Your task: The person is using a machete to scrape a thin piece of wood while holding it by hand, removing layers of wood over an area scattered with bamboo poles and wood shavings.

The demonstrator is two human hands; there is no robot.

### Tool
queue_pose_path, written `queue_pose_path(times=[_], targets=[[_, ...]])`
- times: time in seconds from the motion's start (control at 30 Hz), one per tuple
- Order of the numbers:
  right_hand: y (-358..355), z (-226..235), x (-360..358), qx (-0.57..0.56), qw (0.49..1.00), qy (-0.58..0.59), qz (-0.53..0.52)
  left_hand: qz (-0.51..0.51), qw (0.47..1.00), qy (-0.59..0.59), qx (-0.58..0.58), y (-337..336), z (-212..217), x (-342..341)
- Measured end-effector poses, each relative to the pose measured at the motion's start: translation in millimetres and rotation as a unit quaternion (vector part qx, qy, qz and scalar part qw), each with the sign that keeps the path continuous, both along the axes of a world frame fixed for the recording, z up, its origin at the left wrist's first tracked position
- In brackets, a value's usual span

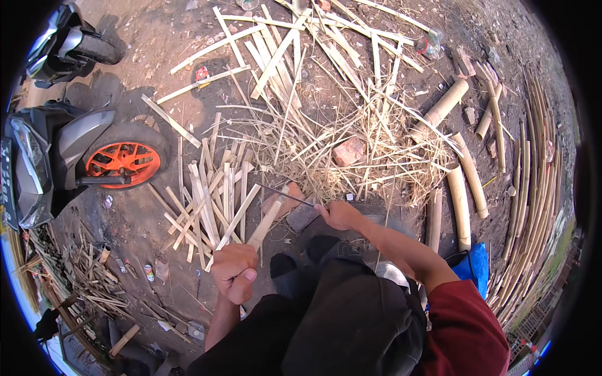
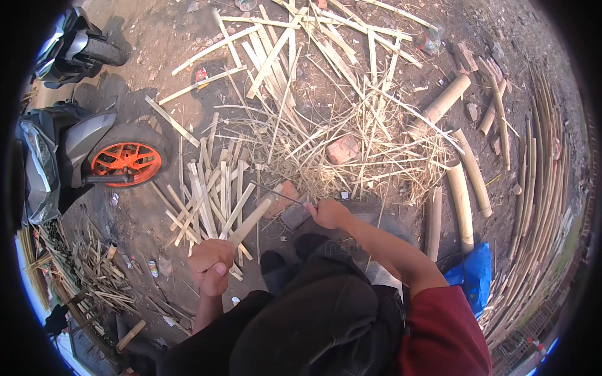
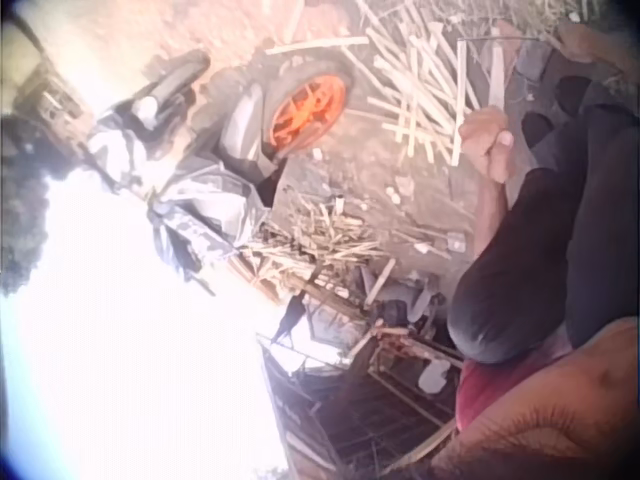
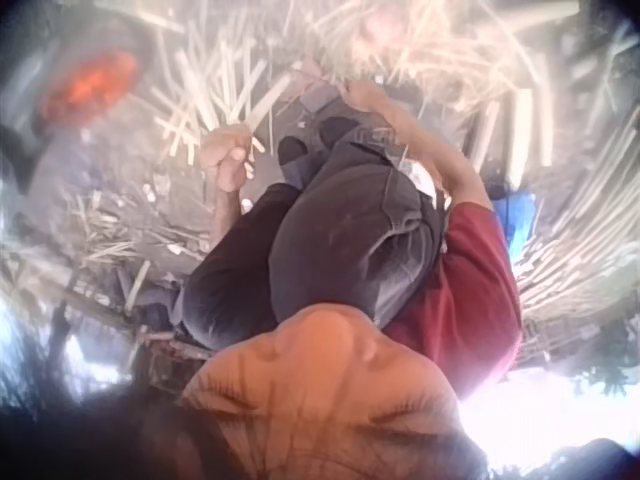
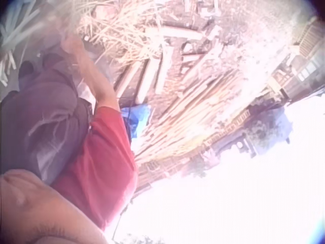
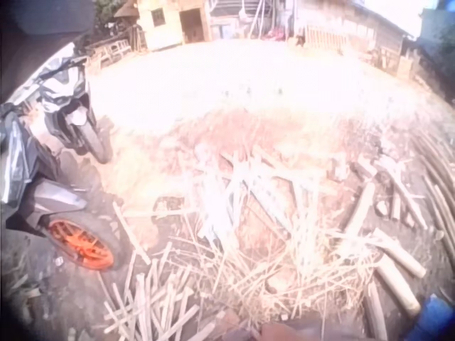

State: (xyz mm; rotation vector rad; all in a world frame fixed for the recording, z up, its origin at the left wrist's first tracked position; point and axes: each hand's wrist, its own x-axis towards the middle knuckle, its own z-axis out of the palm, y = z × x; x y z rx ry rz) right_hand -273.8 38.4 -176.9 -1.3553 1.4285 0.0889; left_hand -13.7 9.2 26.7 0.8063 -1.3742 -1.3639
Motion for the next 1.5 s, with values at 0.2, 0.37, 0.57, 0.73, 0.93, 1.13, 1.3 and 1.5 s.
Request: queue_pose_path(times=[0.2,0.37,0.57,0.73,0.93,1.13,1.3,1.5], targets=[[10,25,11,-0.064,0.997,-0.02,0.034,0.017,1.0,0.004,0.001,2,0,0],[-9,4,-17,-0.018,0.995,0.075,0.059,0.003,1.0,-0.01,0.003,0,4,-1],[13,15,2,-0.038,0.998,0.034,0.043,0.013,1.0,-0.016,0.002,-3,-1,0],[-31,19,-23,0.005,0.99,0.115,0.079,0.017,1.0,-0.011,0.003,-5,-2,-3],[-4,72,12,-0.018,0.998,-0.057,0.024,0.007,1.0,-0.011,-0.002,-2,0,0],[6,83,30,-0.035,0.992,-0.124,0.001,0.042,0.999,-0.001,-0.003,-9,-2,-3],[-16,13,23,-0.026,0.999,0.023,0.036,0.097,0.995,0.001,-0.021,-14,-1,-16],[-9,84,60,-0.061,0.984,-0.167,0.008,0.217,0.973,0.044,0.063,-4,-10,7]])
